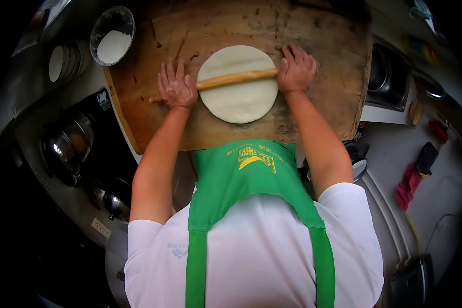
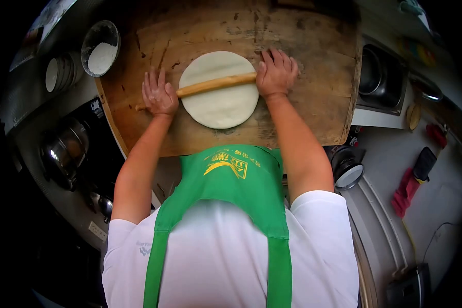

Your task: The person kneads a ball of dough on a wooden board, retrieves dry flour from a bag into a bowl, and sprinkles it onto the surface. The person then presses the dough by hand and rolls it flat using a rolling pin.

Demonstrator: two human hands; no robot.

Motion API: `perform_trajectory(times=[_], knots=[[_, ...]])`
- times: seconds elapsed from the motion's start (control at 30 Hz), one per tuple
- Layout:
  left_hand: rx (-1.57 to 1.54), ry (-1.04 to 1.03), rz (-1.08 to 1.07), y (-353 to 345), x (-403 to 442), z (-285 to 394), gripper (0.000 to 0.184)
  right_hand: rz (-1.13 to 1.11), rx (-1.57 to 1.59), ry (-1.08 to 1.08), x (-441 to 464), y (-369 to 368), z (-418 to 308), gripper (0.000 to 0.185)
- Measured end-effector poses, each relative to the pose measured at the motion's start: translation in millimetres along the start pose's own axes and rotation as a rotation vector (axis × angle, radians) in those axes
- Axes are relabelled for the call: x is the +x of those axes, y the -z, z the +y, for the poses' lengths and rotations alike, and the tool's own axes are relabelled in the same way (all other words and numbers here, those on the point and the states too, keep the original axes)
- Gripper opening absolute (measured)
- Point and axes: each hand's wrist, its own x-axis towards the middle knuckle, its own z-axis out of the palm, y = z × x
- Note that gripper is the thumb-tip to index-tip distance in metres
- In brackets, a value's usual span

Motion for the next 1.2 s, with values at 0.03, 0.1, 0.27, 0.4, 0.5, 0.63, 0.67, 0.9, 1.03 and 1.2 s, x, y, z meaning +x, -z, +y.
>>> perform_trajectory(times=[0.03, 0.1, 0.27, 0.4, 0.5, 0.63, 0.67, 0.9, 1.03, 1.2], knots=[[-0.013, -0.038, 0.040, -4, 20, -5, 0.040, -0.044, -0.011, -0.072, 19, -2, -2, 0.037], [-0.025, -0.071, 0.086, -13, 48, -18, 0.035, -0.085, -0.022, -0.139, 54, -1, -15, 0.037], [-0.084, -0.042, 0.125, -28, 67, -36, 0.029, -0.350, -0.014, -0.462, 85, 7, -31, 0.049], [-0.127, 0.024, 0.118, -23, 21, -15, 0.030, -0.334, 0.165, -0.148, 41, -1, -59, 0.045], [-0.053, -0.177, 0.017, -1, -20, -10, 0.035, -0.416, 0.127, -0.177, 25, 4, -59, 0.048], [0.040, -0.386, -0.118, 29, -37, -20, 0.045, -0.611, 0.159, -0.388, -6, 22, -39, 0.049], [0.043, -0.389, -0.107, 34, -43, -22, 0.045, -0.594, 0.134, -0.436, -27, 31, -35, 0.049], [-0.101, -0.313, -0.158, 50, -119, 3, 0.051, -0.247, 0.099, -0.400, -182, 75, -11, 0.031], [-0.038, -0.211, -0.063, 30, -145, 16, 0.051, -0.026, -0.164, -0.138, -197, 68, -13, 0.037], [-0.037, -0.189, -0.039, 4, -61, 17, 0.047, 0.041, -0.129, -0.155, -112, 40, -4, 0.041]])
